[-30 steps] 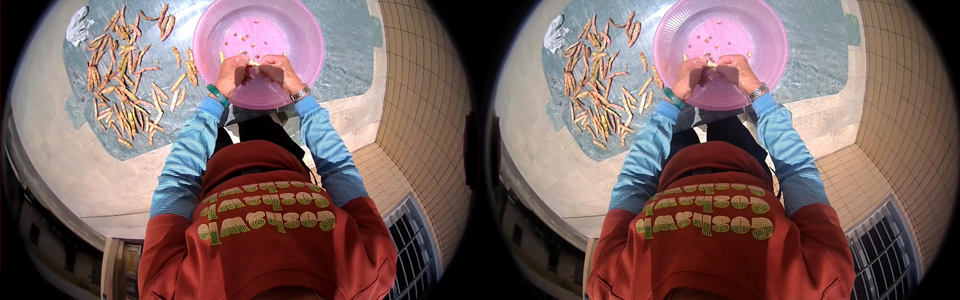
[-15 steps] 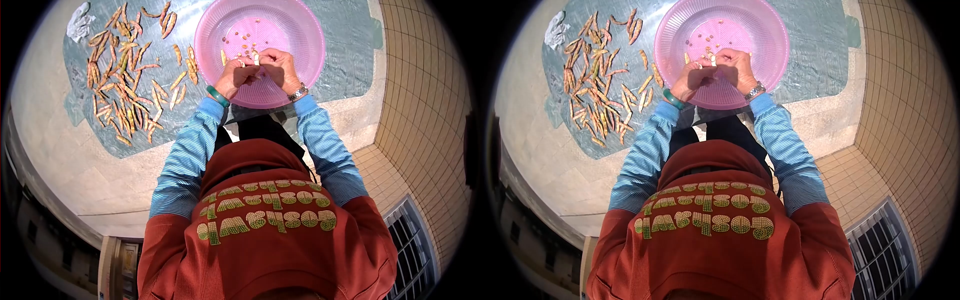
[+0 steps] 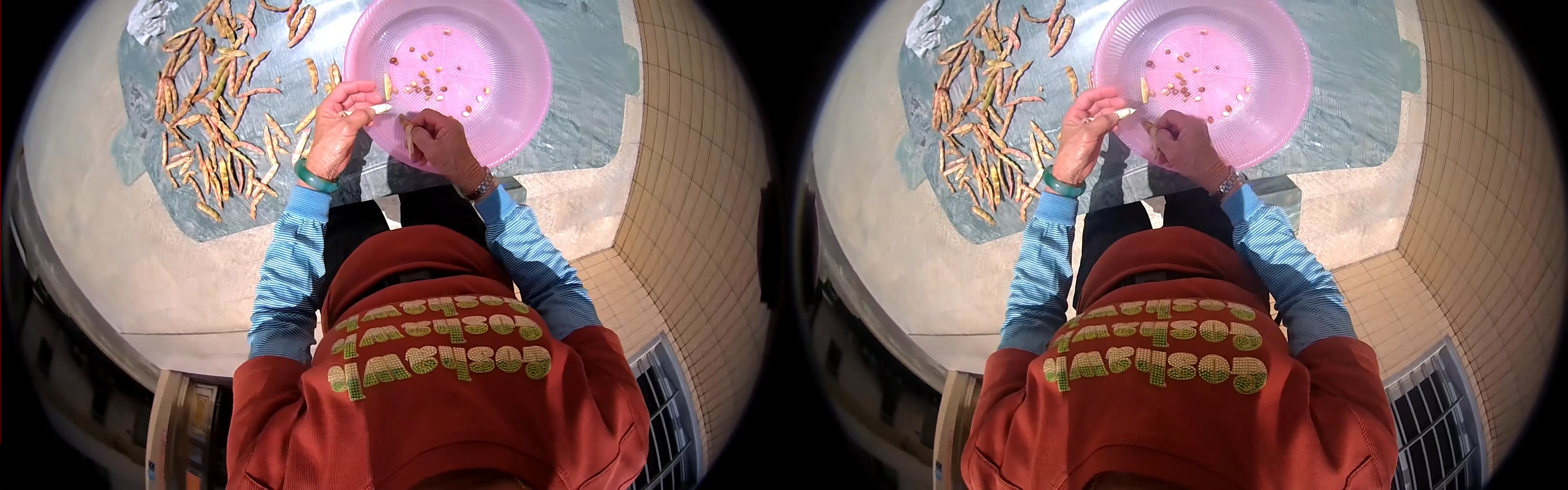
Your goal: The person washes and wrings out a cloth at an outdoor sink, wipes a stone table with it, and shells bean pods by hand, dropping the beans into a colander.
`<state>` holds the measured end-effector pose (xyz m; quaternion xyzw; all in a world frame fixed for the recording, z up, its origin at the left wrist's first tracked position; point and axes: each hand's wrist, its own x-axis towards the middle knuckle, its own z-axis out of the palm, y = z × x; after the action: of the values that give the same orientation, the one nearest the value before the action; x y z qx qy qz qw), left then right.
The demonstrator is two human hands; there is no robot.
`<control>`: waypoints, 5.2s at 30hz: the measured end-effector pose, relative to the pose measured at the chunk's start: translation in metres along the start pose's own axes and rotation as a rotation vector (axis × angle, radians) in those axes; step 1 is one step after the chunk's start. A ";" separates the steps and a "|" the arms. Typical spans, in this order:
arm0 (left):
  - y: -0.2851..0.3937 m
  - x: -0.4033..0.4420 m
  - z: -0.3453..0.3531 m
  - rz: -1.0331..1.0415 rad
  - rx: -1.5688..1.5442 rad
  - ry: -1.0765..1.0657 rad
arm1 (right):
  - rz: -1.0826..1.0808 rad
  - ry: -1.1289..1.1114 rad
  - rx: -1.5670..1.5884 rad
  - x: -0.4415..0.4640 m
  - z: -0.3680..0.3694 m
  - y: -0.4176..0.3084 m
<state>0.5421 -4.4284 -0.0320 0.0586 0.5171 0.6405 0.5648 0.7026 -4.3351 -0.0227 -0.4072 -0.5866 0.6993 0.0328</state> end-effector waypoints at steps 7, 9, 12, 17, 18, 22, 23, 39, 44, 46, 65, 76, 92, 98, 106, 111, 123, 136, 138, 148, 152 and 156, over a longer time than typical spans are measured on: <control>-0.006 -0.024 -0.028 0.043 -0.060 0.127 | -0.512 -0.102 -0.392 0.000 0.049 0.046; -0.009 -0.024 -0.026 0.062 -0.112 0.121 | 0.206 -0.180 0.077 -0.011 0.054 0.022; -0.012 -0.013 -0.015 0.105 -0.041 0.135 | 0.160 -0.012 0.193 -0.018 0.056 0.003; -0.030 0.003 -0.001 0.184 0.334 -0.046 | -0.032 0.096 0.246 0.001 0.044 -0.002; -0.033 0.006 0.001 0.182 0.336 -0.058 | -0.034 0.109 0.248 0.005 0.038 0.001; -0.040 0.014 0.001 0.101 0.161 -0.114 | 0.161 0.275 0.220 0.020 0.015 0.022; -0.041 0.018 0.001 0.074 0.136 -0.094 | 0.176 0.361 0.196 0.021 0.011 0.024; -0.002 0.011 -0.127 0.008 0.039 0.342 | 0.293 0.241 0.306 0.017 0.125 0.089; -0.043 0.012 -0.148 0.263 0.887 0.467 | 0.284 0.494 0.270 0.037 0.142 0.099; -0.048 0.015 -0.125 -0.012 0.755 0.292 | 0.103 0.467 -0.078 0.046 0.149 0.097; -0.026 -0.005 -0.109 -0.097 0.109 0.315 | 0.062 0.328 0.121 0.073 0.069 -0.002; -0.028 -0.018 -0.107 -0.222 -0.573 0.074 | 0.002 0.518 -0.993 0.150 -0.030 0.047; -0.001 -0.015 -0.083 -0.240 -0.308 0.071 | -0.228 0.284 -0.299 0.057 0.076 -0.012; -0.038 -0.005 -0.081 0.037 0.058 0.143 | -0.324 0.318 -0.358 0.058 0.101 0.004; -0.050 -0.025 -0.155 0.225 0.974 0.564 | -0.258 0.016 -0.548 0.049 0.123 0.072; -0.066 -0.023 -0.164 0.196 1.444 0.251 | -0.026 0.066 -0.451 0.062 0.156 0.114; -0.046 0.001 -0.163 0.203 1.237 0.339 | 0.028 0.267 -0.613 0.092 0.186 0.105; -0.045 0.002 -0.183 0.149 1.262 0.454 | 0.038 0.500 -0.303 0.093 0.123 0.089; -0.043 0.001 -0.181 0.275 1.218 0.442 | -0.234 0.365 -0.347 0.102 0.137 0.082; -0.050 0.001 -0.161 0.251 1.363 0.432 | 0.019 0.268 -0.075 0.110 0.105 0.047; -0.046 0.005 -0.144 0.358 1.337 0.477 | -0.087 0.461 -0.184 0.093 0.088 0.105; -0.042 0.031 -0.143 0.352 1.415 0.382 | -0.122 0.547 -0.572 0.094 0.093 0.087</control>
<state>0.4648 -4.4962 -0.1439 0.3771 0.8771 0.2353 0.1820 0.6207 -4.3866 -0.1480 -0.5355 -0.7504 0.3702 0.1144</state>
